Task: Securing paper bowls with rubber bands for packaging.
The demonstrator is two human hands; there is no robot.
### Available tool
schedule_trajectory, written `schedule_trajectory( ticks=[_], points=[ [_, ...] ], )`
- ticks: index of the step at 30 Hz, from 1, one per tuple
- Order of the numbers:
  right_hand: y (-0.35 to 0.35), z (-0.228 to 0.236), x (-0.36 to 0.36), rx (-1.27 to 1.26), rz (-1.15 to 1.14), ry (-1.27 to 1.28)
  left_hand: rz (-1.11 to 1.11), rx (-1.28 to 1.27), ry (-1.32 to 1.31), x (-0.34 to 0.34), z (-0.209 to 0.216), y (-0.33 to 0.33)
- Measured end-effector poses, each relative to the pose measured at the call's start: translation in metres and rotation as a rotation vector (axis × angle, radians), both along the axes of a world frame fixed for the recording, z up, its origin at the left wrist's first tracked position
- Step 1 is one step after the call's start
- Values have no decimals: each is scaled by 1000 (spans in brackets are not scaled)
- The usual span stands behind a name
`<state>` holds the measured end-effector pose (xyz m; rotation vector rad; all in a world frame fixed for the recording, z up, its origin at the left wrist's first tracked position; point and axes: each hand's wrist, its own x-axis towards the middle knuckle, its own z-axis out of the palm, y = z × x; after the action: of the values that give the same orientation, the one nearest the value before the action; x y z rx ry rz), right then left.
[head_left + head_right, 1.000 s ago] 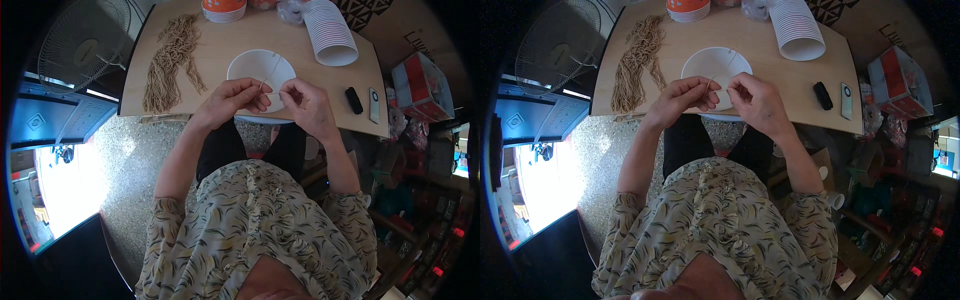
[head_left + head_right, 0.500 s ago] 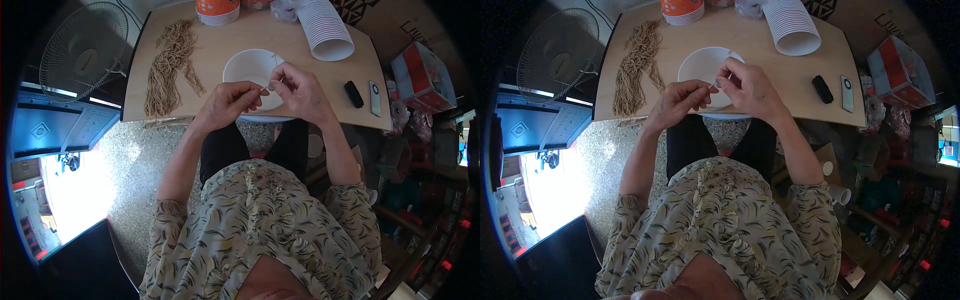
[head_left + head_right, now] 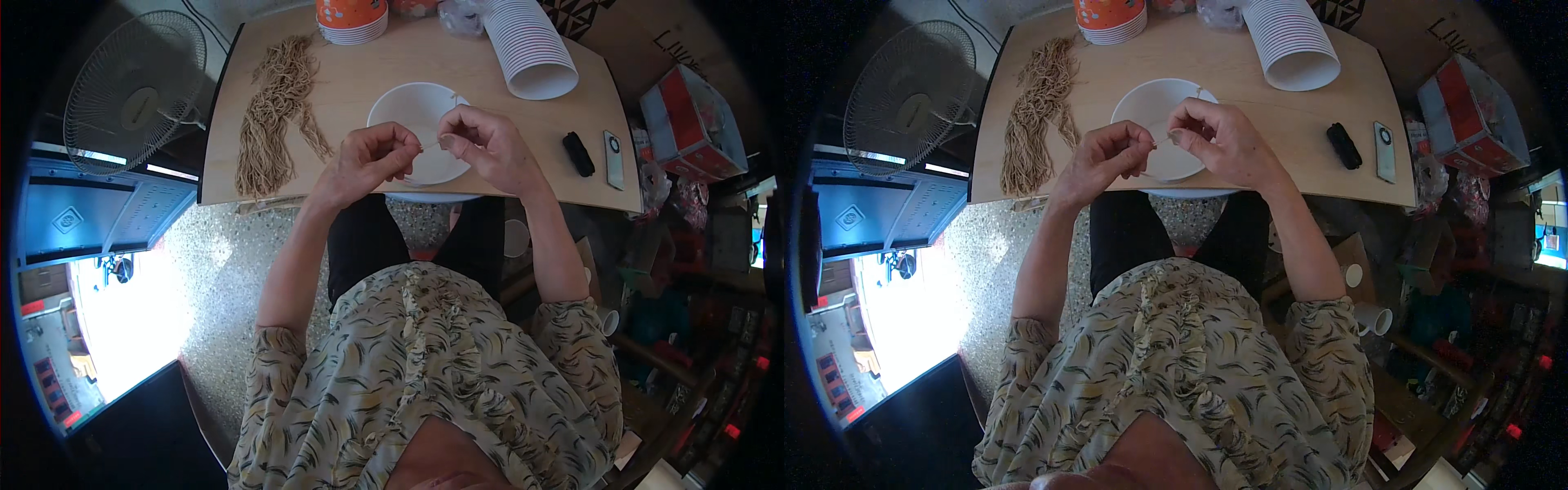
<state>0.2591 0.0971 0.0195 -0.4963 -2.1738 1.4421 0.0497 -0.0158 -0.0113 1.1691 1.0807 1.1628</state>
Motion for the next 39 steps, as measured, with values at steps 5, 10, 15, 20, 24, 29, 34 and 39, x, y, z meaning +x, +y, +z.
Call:
schedule_trajectory(
  ticks=[5,10,15,20,24,29,34,39],
  points=[
    [-2,-1,-12,-212,-89,30,60,41,58,7,-3,-1],
    [-2,-10,-19,-368,-110,89,264,238,260,17,-14,-3],
    [-9,-15,-22,-507,-167,80,385,297,120,26,-29,-2],
    [-14,-20,-25,-558,-195,93,449,312,43,33,-33,-1],
    [-17,-23,-28,-572,-219,100,507,339,27,37,-32,0],
    [-22,-20,-31,-550,-243,82,598,415,33,40,-33,-1],
    [-21,-18,-31,-543,-241,43,647,639,498,38,-27,-4],
    [-18,-18,-28,-518,-245,-4,601,620,525,33,-22,-4]
  ],
)
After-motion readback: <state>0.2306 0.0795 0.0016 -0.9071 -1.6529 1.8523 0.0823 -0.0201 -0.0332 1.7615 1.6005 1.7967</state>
